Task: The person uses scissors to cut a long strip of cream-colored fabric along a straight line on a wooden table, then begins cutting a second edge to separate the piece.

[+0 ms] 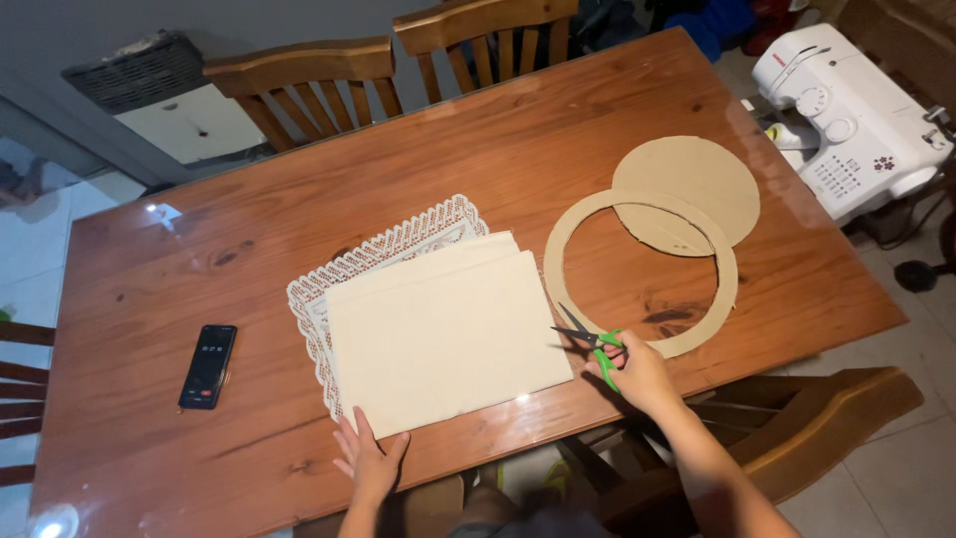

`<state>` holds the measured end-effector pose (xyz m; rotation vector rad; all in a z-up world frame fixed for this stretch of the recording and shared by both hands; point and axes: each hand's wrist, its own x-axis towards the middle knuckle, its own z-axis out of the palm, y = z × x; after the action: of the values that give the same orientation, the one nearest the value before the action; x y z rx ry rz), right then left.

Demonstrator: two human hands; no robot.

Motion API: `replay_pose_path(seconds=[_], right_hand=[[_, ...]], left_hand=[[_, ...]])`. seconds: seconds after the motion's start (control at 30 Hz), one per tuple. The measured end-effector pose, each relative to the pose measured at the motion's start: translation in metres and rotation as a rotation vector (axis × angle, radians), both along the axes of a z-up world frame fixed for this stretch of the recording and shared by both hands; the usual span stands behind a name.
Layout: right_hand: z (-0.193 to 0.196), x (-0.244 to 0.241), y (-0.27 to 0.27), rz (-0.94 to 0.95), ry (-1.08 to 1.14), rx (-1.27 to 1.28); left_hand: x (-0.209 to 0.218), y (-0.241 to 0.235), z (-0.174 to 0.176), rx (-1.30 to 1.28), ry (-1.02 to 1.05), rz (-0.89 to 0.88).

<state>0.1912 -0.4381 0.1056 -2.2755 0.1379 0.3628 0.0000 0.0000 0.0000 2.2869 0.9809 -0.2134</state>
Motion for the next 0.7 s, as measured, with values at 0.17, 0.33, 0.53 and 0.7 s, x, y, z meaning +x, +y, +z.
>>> replay_pose_path(seconds=[0.17,0.33,0.53,0.7], right_hand=[[-0.009,0.001,-0.001,-0.021,0.054,0.015],[-0.007,0.000,0.001,-0.042,0.160,0.066],[-0.005,0.003,0.004,-0.008,0.119,-0.033],[-0.025,0.003,0.010,-0.108,0.094,-0.004]], left_hand=[[0.006,-0.005,0.002,0.127,0.018,0.021],[0.073,-0.007,0.036,0.499,-0.321,-0.214],[0.198,-0.015,0.112,0.245,-0.002,-0.592],[0.282,0.008,0.076,0.296,0.215,-0.770]])
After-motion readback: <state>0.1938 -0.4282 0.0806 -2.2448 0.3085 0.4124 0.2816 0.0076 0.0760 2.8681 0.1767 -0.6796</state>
